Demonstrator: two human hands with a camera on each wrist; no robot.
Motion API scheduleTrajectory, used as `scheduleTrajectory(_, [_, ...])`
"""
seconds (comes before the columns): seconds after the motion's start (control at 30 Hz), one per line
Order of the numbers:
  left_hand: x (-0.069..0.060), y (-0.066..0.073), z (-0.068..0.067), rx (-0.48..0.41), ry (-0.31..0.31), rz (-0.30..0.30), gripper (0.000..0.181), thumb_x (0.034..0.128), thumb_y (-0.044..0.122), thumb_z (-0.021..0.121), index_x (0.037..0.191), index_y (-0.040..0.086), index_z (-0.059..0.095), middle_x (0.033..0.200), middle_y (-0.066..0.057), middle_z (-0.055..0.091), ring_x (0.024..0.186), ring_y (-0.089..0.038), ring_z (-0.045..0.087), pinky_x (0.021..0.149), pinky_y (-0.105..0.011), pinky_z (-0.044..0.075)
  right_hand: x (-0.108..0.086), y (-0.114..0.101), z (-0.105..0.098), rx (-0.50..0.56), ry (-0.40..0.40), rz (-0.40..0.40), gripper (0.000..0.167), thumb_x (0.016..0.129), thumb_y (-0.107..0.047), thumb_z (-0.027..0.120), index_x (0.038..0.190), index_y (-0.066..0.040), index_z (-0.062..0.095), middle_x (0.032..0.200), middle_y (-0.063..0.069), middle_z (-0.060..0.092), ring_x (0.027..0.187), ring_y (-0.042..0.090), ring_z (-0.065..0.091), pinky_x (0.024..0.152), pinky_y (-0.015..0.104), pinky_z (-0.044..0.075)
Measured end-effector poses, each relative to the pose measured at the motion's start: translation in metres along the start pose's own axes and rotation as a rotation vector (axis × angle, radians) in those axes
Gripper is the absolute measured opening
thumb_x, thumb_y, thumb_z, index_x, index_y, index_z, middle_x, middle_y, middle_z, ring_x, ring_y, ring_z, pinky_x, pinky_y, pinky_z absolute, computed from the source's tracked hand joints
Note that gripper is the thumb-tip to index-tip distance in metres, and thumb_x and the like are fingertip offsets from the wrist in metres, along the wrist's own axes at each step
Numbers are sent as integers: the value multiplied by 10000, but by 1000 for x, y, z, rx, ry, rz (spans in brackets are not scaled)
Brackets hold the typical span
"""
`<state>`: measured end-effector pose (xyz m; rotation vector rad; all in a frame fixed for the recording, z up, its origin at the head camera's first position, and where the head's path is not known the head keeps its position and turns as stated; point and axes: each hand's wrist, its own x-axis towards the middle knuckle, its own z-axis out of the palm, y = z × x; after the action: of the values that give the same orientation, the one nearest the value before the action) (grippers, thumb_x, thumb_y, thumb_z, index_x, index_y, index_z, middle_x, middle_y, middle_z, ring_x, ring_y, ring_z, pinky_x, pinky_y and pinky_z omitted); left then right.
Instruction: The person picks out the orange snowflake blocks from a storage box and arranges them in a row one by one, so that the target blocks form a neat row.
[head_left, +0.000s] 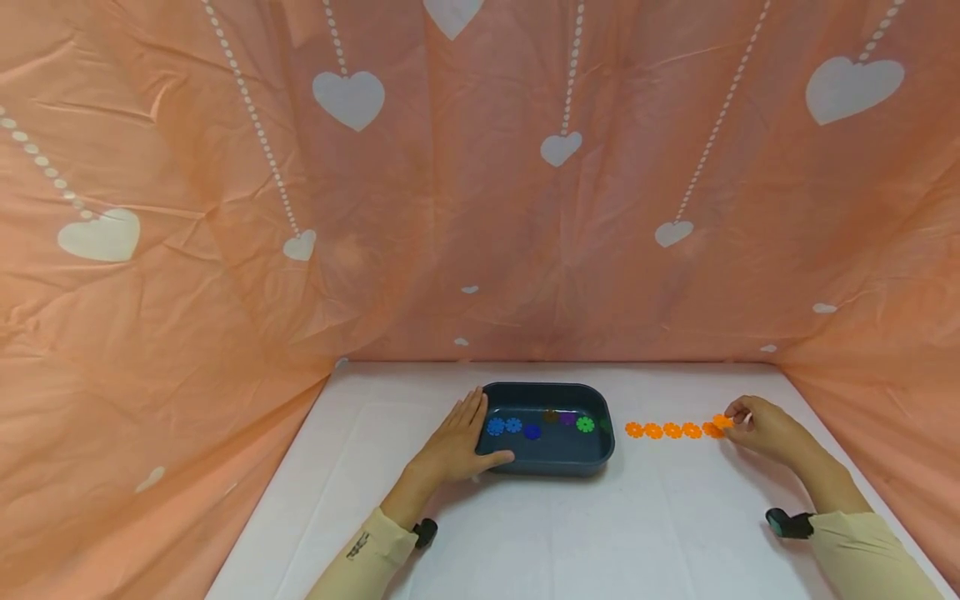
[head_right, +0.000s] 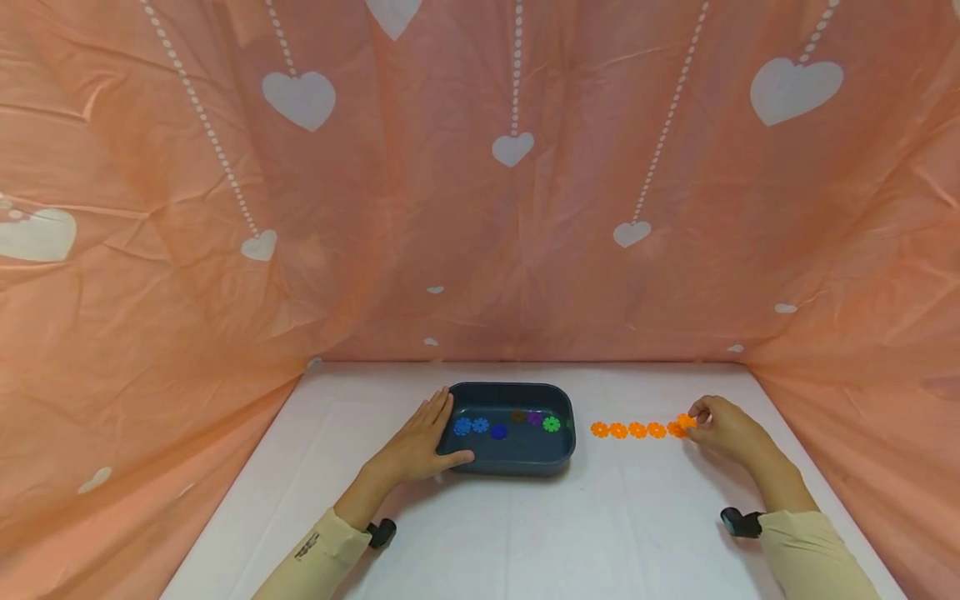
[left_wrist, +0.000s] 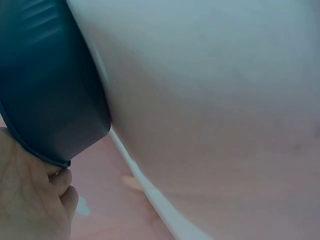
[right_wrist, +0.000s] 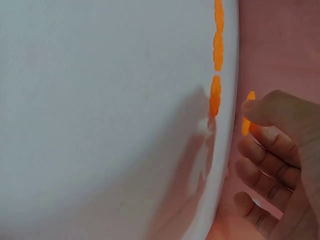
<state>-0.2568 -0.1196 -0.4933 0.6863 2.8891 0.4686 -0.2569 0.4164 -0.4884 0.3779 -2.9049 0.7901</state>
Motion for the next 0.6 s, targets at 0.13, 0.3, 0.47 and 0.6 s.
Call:
scheduleTrajectory(0.13, [1, -1, 2, 10, -3, 3, 1206, 954, 833, 524, 1723, 50, 25, 1809, -103, -49, 1673, -276, -18, 1355, -464, 66, -1, 6, -1, -1, -2, 32, 240, 838, -38, 833, 962, 55, 649, 875, 60, 610, 772, 183, 528, 640, 285, 462])
scheduleTrajectory(0.3, [1, -1, 2, 12, 4, 9, 1204, 956, 830, 524, 1722, 42, 34, 1810, -108, -39, 1673, -282, -11, 1355, -463, 69, -1, 11, -2, -5, -29, 74, 238, 859, -50, 814, 952, 83, 641, 859, 80, 621, 777, 194, 533, 652, 301, 462])
scheduleTrajectory(0.47, [0, 0, 1, 3, 5, 4, 1202, 953, 830, 530, 1723, 51, 36, 1811, -95, -37, 1674, -273, -15, 1355, -461, 55, -2, 14, 0, 2, -93, 126, 262, 891, -72, 794, 988, 103, 625, 880, 102, 615, 810, 230, 547, 694, 344, 489])
scheduleTrajectory(0.6, [0, -1, 1, 4, 3, 1, 1204, 953, 828, 534, 1723, 49, 34, 1811, -99, -41, 1674, -270, -14, 1355, -459, 60, -2, 15, 2, 10, -118, 149, 258, 893, -68, 761, 1004, 113, 615, 896, 121, 614, 839, 264, 564, 734, 390, 511])
